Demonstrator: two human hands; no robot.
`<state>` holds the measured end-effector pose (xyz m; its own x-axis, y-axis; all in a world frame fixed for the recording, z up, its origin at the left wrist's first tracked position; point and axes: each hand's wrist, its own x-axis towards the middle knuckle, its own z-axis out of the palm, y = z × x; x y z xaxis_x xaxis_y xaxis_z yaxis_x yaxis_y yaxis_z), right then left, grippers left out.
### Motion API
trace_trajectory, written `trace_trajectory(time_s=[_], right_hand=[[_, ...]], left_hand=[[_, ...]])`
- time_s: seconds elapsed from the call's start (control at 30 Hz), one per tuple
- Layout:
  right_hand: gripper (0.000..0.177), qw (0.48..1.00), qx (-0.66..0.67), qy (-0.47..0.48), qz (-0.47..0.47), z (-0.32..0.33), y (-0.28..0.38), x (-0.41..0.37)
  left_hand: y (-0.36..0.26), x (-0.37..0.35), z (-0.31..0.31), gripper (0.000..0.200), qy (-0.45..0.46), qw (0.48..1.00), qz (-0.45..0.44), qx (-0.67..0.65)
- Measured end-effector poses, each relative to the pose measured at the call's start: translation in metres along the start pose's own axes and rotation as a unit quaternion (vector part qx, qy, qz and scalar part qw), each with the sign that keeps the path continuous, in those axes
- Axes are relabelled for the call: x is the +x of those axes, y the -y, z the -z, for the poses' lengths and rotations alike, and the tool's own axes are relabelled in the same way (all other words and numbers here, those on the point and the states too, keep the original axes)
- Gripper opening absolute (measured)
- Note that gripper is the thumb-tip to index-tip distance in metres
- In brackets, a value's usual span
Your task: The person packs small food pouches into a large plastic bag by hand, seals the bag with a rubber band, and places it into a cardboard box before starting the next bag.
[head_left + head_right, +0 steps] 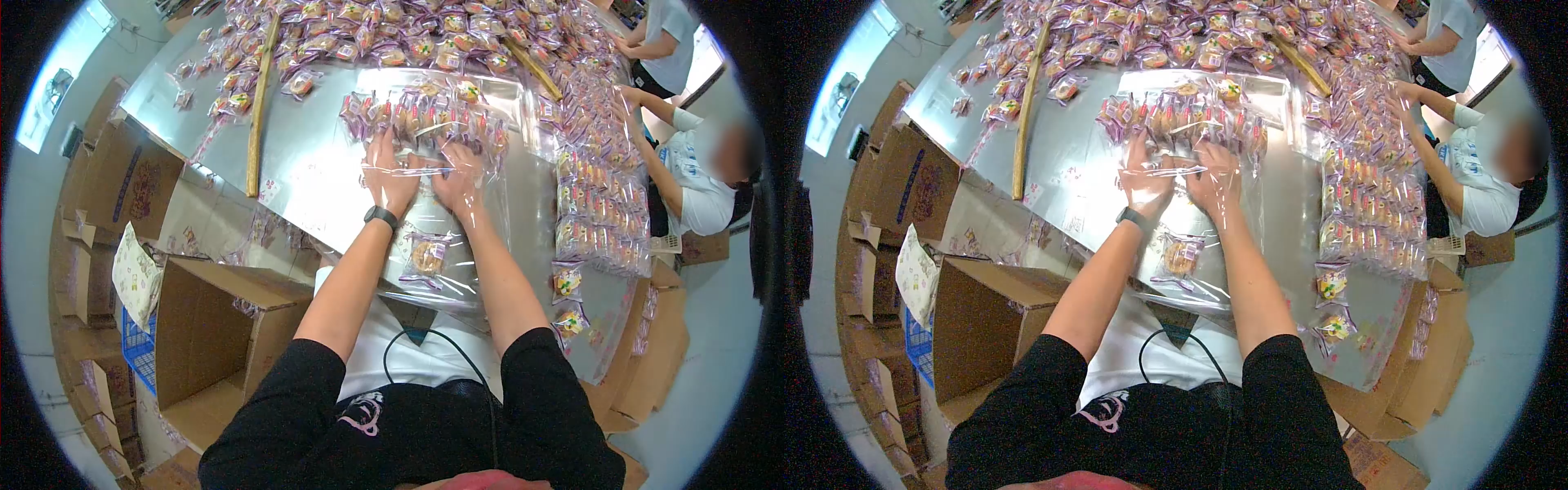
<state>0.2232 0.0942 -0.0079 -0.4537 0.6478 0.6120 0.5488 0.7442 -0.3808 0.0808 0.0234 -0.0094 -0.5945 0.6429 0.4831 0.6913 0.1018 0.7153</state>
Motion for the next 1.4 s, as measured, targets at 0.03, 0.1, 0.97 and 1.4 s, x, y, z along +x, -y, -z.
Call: trace_trajectory(time_s=[0.03,0.1,0.97,1.4], right_hand=[[0.050,1.000,-0.007,0.001,-0.001,-0.001,0.000,0.000],[0.053,1.000,-0.023,0.004,-0.002,-0.003,0.002,0.000],[0.032,0.996,0.029,0.026,-0.083,-0.002,0.004,-0.001],[0.019,0.999,0.008,-0.049,-0.004,-0.002,0.003,0.004]], left_hand=[[-0.001,0.001,-0.001,0.070,0.005,1.000,0.002,0.014],[-0.005,0.000,-0.001,0.068,0.007,0.999,0.007,0.043],[-0.005,-0.002,-0.005,0.051,-0.003,0.988,-0.081,0.133],[-0.019,-0.001,0.002,0.025,0.060,0.981,-0.062,0.176]])
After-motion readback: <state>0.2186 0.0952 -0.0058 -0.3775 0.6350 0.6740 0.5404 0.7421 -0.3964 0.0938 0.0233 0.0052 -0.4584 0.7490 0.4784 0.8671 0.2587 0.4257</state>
